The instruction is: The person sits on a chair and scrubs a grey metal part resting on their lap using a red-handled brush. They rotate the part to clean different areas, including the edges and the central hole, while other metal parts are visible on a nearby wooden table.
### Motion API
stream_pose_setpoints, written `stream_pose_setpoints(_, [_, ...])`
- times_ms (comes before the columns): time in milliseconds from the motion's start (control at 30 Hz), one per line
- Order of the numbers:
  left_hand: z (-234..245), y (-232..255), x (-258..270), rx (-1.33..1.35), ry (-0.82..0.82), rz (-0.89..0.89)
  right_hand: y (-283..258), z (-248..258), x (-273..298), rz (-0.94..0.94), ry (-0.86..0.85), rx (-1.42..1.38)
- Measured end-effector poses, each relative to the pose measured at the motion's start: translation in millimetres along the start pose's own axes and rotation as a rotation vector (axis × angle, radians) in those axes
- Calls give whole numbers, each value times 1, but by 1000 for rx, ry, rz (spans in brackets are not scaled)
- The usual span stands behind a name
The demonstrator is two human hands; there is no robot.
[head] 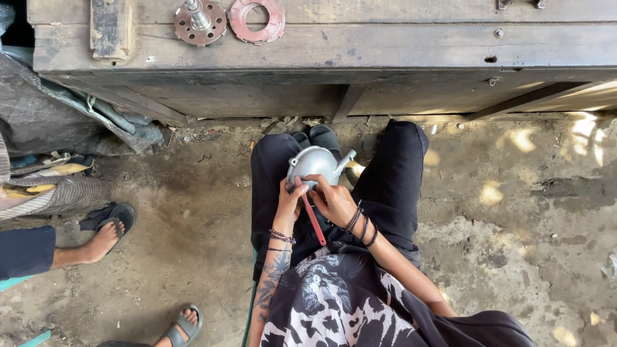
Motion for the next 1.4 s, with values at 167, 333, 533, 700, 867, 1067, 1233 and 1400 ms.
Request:
stream_pose_setpoints(167, [-5, 6, 5, -3, 5, -22, 0, 0, 0, -4, 10, -3])
stream_pose_setpoints(333, [-2, 2, -1, -32, 0, -33, -3, 2, 1, -5, 2, 1])
stream_pose_setpoints(533, [-9, 3, -1, -16, -17, -7, -3, 12, 2, 14, 36, -13])
stream_pose_setpoints(700, [-1, -1, -7, 49, -17, -30, 17, 59, -12, -2, 216, -89])
stream_pose_setpoints(867, [27, -15, -33, 154, -82, -77, 67, 142, -54, -99, 483, -201])
stream_pose_setpoints(1067, [26, -2, -20, 415, -172, -81, 260, 91, -124, -471, 413, -269])
stream_pose_setpoints(1233, [-8, 65, 18, 481, -266, -256, 340, -7, -149, -542, 14, 476])
stream_pose_setpoints(1400, [-7, 69, 23, 537, -264, -250, 302, -27, -149, -566, -299, 789])
Point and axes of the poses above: each hand's wrist, its own x-axis away from the middle knuckle, its own z-axis out of the back of the hand, y = z × x, the point moved 10 cm from there along -x, towards the middle knuckle, and after that the axes turned 12 degrees about x, right-handed, at the moved point
